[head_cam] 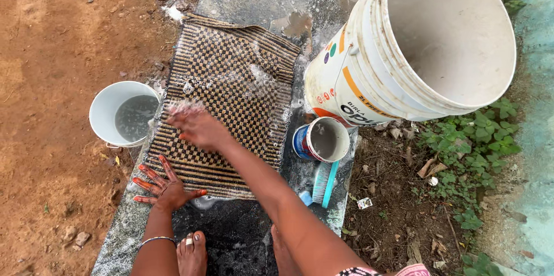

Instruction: The person applies soap to a mat on a stone slab, scrubs the mat by hand, rinses it with water from a bucket, and wrings it out.

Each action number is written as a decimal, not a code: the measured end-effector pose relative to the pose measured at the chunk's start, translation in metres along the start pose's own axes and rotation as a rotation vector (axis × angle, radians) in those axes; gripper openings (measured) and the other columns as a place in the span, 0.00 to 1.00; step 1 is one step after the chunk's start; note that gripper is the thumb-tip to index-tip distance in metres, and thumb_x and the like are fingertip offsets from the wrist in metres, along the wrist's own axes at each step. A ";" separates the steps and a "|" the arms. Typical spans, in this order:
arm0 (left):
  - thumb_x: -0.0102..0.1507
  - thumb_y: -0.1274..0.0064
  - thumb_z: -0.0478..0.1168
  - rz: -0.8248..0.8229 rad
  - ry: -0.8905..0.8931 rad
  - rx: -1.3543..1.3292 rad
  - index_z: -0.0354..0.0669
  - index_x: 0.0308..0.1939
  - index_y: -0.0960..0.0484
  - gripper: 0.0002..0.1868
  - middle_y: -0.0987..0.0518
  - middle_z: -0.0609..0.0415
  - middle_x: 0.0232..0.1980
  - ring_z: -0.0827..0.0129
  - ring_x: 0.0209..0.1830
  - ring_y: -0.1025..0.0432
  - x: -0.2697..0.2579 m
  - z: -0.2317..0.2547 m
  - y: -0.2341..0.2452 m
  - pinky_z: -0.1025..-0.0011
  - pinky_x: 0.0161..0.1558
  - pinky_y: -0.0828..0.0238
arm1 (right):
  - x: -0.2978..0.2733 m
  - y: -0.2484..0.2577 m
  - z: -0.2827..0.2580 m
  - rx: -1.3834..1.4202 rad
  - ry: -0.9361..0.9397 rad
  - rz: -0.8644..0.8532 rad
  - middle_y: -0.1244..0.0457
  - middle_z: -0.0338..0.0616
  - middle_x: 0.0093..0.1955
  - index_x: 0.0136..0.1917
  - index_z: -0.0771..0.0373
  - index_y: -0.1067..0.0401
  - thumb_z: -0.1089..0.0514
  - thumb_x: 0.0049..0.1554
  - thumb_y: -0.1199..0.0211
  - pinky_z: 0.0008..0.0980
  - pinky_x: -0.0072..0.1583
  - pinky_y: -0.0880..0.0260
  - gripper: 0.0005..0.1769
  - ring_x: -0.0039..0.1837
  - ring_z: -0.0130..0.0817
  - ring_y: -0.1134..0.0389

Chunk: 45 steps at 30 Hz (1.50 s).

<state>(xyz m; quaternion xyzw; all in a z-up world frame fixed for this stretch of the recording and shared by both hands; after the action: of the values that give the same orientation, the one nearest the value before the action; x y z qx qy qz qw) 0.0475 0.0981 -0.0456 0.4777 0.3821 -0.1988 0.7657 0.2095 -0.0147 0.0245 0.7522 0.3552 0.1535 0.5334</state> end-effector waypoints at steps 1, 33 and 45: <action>0.47 0.30 0.71 -0.014 0.067 -0.006 0.49 0.75 0.89 0.84 0.78 0.28 0.82 0.37 0.82 0.84 -0.009 0.004 0.009 0.35 0.75 0.76 | -0.004 0.022 0.036 -0.095 -0.103 0.093 0.60 0.36 0.85 0.83 0.41 0.51 0.36 0.66 0.61 0.48 0.81 0.68 0.34 0.85 0.36 0.62; 0.39 0.40 0.80 0.120 0.070 -0.176 0.58 0.75 0.94 0.88 0.90 0.27 0.77 0.26 0.74 0.95 0.010 -0.011 0.001 0.16 0.62 0.88 | -0.188 -0.032 -0.020 -0.044 -0.010 0.099 0.81 0.43 0.86 0.83 0.49 0.80 0.26 0.63 0.76 0.55 0.77 0.89 0.45 0.85 0.41 0.84; 0.36 0.39 0.81 0.205 0.160 -0.100 0.66 0.75 0.93 0.88 0.98 0.32 0.74 0.28 0.69 1.03 0.012 -0.009 0.012 0.12 0.57 0.88 | -0.139 0.001 0.070 -0.037 -0.468 0.072 0.79 0.53 0.87 0.84 0.64 0.77 0.31 0.64 0.66 0.52 0.81 0.85 0.51 0.86 0.46 0.84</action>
<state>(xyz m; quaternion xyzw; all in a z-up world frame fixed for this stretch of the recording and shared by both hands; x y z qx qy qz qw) 0.0597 0.1122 -0.0498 0.4896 0.4005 -0.0615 0.7721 0.1554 -0.1608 0.0188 0.7697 0.1918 0.0004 0.6089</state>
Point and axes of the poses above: each hand's wrist, its own x-axis towards the middle knuckle, its own y-axis out of the back of the hand, z = x × y, the point moved 7 cm from there along x, towards the middle knuckle
